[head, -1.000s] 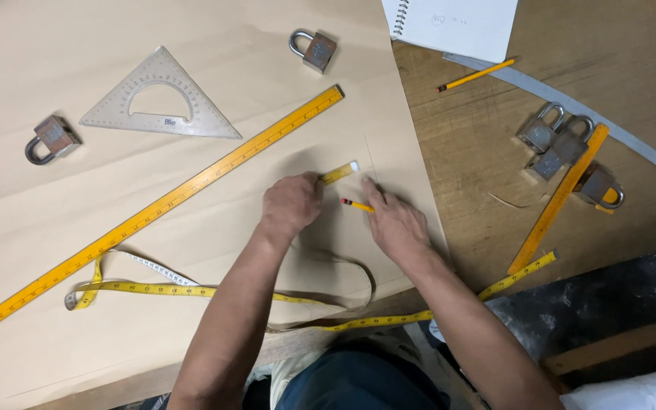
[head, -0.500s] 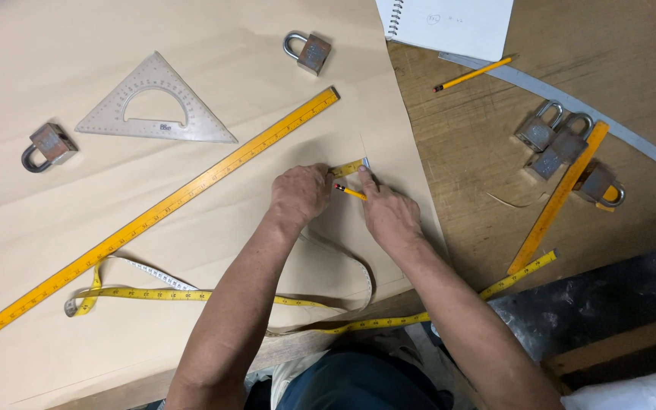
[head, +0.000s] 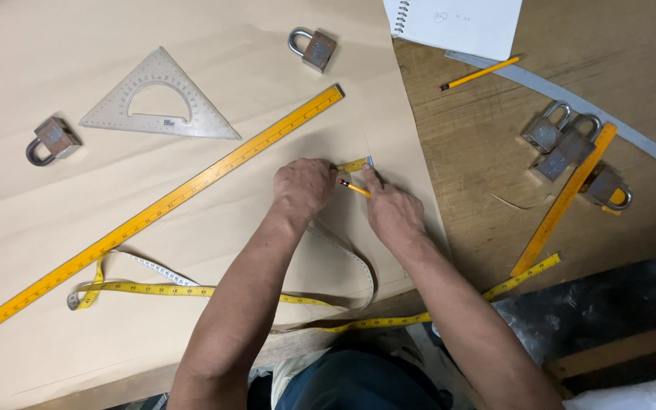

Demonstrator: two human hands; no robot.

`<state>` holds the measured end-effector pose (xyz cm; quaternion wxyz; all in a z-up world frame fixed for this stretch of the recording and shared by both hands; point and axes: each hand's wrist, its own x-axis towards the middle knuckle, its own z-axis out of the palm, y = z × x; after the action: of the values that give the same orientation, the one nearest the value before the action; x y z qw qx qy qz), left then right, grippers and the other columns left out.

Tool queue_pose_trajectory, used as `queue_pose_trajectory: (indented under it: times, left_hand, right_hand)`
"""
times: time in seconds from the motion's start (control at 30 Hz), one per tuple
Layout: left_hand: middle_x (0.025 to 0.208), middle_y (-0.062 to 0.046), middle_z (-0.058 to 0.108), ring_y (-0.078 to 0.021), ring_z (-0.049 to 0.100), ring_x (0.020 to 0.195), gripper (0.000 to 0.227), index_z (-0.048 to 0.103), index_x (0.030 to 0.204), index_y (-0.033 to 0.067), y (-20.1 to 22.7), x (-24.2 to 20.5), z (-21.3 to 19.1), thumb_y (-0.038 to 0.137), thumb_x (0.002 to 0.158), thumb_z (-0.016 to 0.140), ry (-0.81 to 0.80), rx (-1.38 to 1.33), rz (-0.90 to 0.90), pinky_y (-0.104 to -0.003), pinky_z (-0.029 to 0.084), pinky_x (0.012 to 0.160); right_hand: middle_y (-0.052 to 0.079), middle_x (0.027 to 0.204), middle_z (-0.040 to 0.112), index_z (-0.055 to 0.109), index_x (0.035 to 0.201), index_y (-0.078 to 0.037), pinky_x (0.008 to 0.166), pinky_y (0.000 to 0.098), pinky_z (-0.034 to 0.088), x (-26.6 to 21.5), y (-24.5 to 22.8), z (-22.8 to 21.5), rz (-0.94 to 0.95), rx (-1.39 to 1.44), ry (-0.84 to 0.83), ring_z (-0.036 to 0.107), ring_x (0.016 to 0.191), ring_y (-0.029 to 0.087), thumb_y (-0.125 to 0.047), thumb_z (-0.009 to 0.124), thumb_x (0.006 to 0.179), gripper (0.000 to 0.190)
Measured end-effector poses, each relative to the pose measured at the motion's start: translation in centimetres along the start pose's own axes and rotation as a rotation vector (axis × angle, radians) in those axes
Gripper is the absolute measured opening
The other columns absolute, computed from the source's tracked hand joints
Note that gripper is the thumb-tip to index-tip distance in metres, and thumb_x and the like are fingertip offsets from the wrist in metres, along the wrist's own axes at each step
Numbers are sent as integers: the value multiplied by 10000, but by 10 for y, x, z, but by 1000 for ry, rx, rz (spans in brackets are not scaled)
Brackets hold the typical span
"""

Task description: The person measures and marks a large piece of beige fabric on a wooden workbench using a yellow ruler, a flexible measuring tape, a set square, and a pencil. They draw straight lines and curved patterns on the fabric, using padlocks to hold the material in place.

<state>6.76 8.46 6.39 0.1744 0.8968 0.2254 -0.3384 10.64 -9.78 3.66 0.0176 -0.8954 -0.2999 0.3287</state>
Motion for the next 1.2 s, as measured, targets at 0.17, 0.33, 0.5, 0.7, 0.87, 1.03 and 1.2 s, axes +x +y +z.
queue_pose_trajectory:
  times: [0.17, 0.33, 0.5, 0.7, 0.87, 1.03, 1.2]
  left_hand:
    - [988, -55, 789, -235, 773, 959, 390, 730, 1221, 163, -1, 4, 1, 355, 1041, 442, 4, -53, -27, -397, 636, 830]
    - [914, -50, 790, -208, 779, 877, 377, 755, 1173, 144, -2, 3, -5, 323, 1052, 446, 12, -69, -23, -370, 635, 800]
    - [911, -55, 790, -206, 779, 871, 385, 756, 1168, 133, -2, 1, -8, 333, 1055, 447, 8, -71, -6, -367, 640, 783]
    - [834, -43, 771, -192, 769, 791, 375, 757, 1136, 140, -4, 11, 1, 320, 1055, 438, 10, -37, -19, -359, 639, 712]
    - [860, -42, 776, -192, 773, 816, 377, 755, 1149, 147, -2, 8, 0, 324, 1060, 435, 5, -25, -19, -353, 640, 725]
    - [868, -47, 777, -205, 775, 840, 369, 757, 1139, 138, -1, 9, 1, 306, 1059, 439, 9, -10, -7, -364, 641, 742]
    - [848, -29, 771, -196, 771, 823, 351, 761, 1113, 155, -1, 11, 4, 301, 1049, 448, 14, -5, -20, -366, 640, 753]
  right_hand:
    - [172, 1113, 724, 360, 1613, -259, 884, 521, 573, -6, -2, -11, -12, 52, 55, 737, 1035, 366, -247, 447, 1043, 576]
    - [179, 1107, 692, 619, 1377, -222, 978, 519, 525, -19, 15, -24, 31, 570, 303, 676, 1085, 383, -343, 344, 1059, 437]
    - [99, 819, 742, 740, 1189, -140, 799, 356, 609, -24, 27, 2, -2, 1060, 488, 745, 779, 216, -326, 380, 1091, 417]
    - [195, 1176, 748, 692, 1271, -74, 1078, 470, 472, -39, 20, 7, -188, 1071, 407, 668, 1198, 288, -105, 449, 1039, 337]
    - [170, 1149, 762, 708, 1249, -83, 1052, 456, 499, -39, 17, 6, -211, 1038, 448, 686, 1169, 268, -54, 463, 1025, 333]
    - [196, 1146, 754, 705, 1253, -52, 1031, 492, 504, -40, 12, 2, -230, 1046, 443, 687, 1157, 302, -49, 473, 1020, 329]
    - [166, 1151, 758, 715, 1253, -98, 1010, 486, 520, -31, 3, 2, -240, 994, 420, 688, 1164, 289, -69, 547, 992, 312]
